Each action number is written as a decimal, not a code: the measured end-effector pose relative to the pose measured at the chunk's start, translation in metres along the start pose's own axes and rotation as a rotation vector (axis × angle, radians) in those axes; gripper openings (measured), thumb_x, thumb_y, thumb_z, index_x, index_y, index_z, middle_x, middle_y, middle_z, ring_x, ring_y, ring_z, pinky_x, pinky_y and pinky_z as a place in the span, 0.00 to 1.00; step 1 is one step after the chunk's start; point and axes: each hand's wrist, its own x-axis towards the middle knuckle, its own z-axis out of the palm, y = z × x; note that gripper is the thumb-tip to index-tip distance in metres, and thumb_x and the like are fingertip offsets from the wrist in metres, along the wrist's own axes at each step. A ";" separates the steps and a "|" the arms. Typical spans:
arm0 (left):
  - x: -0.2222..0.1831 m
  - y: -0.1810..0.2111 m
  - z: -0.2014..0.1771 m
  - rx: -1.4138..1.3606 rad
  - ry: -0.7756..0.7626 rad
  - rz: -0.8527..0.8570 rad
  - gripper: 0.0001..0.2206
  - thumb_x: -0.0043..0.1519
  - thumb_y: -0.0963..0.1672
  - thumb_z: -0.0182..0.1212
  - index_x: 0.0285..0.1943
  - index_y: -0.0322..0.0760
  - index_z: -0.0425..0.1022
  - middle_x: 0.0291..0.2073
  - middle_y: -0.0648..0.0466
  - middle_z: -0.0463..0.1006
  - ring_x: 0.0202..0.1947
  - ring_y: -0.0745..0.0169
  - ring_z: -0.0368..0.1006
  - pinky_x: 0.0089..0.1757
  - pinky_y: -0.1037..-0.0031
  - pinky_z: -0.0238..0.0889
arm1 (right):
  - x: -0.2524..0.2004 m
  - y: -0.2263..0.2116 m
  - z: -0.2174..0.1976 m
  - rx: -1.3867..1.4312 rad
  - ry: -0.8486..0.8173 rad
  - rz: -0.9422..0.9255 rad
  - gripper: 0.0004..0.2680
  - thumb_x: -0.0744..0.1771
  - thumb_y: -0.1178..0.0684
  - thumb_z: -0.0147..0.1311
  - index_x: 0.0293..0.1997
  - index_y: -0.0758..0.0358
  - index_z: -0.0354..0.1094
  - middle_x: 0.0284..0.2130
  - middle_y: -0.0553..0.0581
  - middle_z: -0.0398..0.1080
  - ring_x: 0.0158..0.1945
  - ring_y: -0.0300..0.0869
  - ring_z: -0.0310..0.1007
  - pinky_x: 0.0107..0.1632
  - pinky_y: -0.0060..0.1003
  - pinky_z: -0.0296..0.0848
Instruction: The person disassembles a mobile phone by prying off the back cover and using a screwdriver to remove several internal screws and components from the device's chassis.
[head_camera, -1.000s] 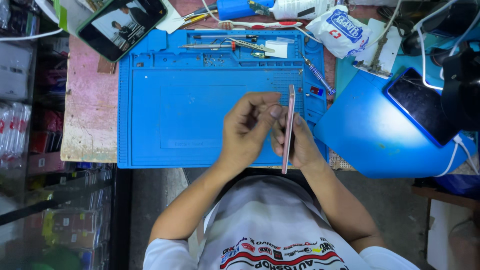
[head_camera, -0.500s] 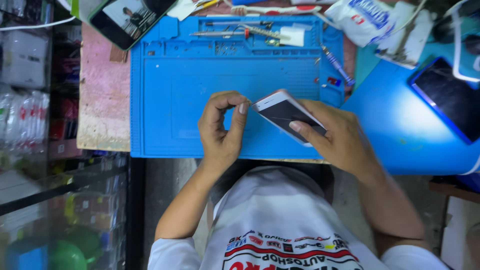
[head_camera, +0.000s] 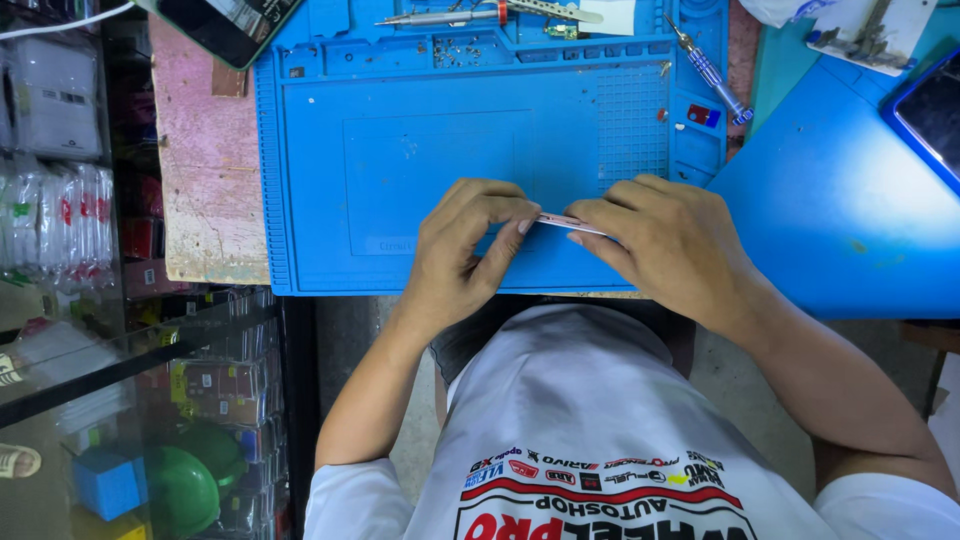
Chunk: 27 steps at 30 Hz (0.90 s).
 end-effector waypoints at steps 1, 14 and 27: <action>0.000 0.000 0.000 0.006 -0.004 -0.005 0.05 0.66 0.37 0.64 0.48 0.33 0.76 0.45 0.48 0.80 0.46 0.53 0.77 0.48 0.68 0.69 | -0.001 0.000 0.000 -0.001 -0.002 0.005 0.07 0.66 0.49 0.62 0.45 0.55 0.77 0.28 0.51 0.70 0.32 0.45 0.71 0.32 0.42 0.70; 0.008 0.003 0.008 0.081 -0.060 0.050 0.06 0.65 0.37 0.66 0.48 0.33 0.76 0.45 0.49 0.80 0.47 0.51 0.77 0.49 0.66 0.70 | -0.010 0.013 0.014 0.052 0.025 0.013 0.06 0.66 0.49 0.61 0.45 0.55 0.77 0.28 0.52 0.69 0.33 0.46 0.72 0.33 0.43 0.70; 0.017 0.017 -0.002 0.287 -0.189 0.215 0.12 0.60 0.37 0.67 0.52 0.34 0.76 0.47 0.50 0.77 0.50 0.49 0.75 0.49 0.64 0.71 | -0.013 0.016 0.018 0.040 0.001 0.012 0.07 0.66 0.48 0.61 0.44 0.56 0.77 0.28 0.53 0.69 0.33 0.46 0.71 0.33 0.42 0.69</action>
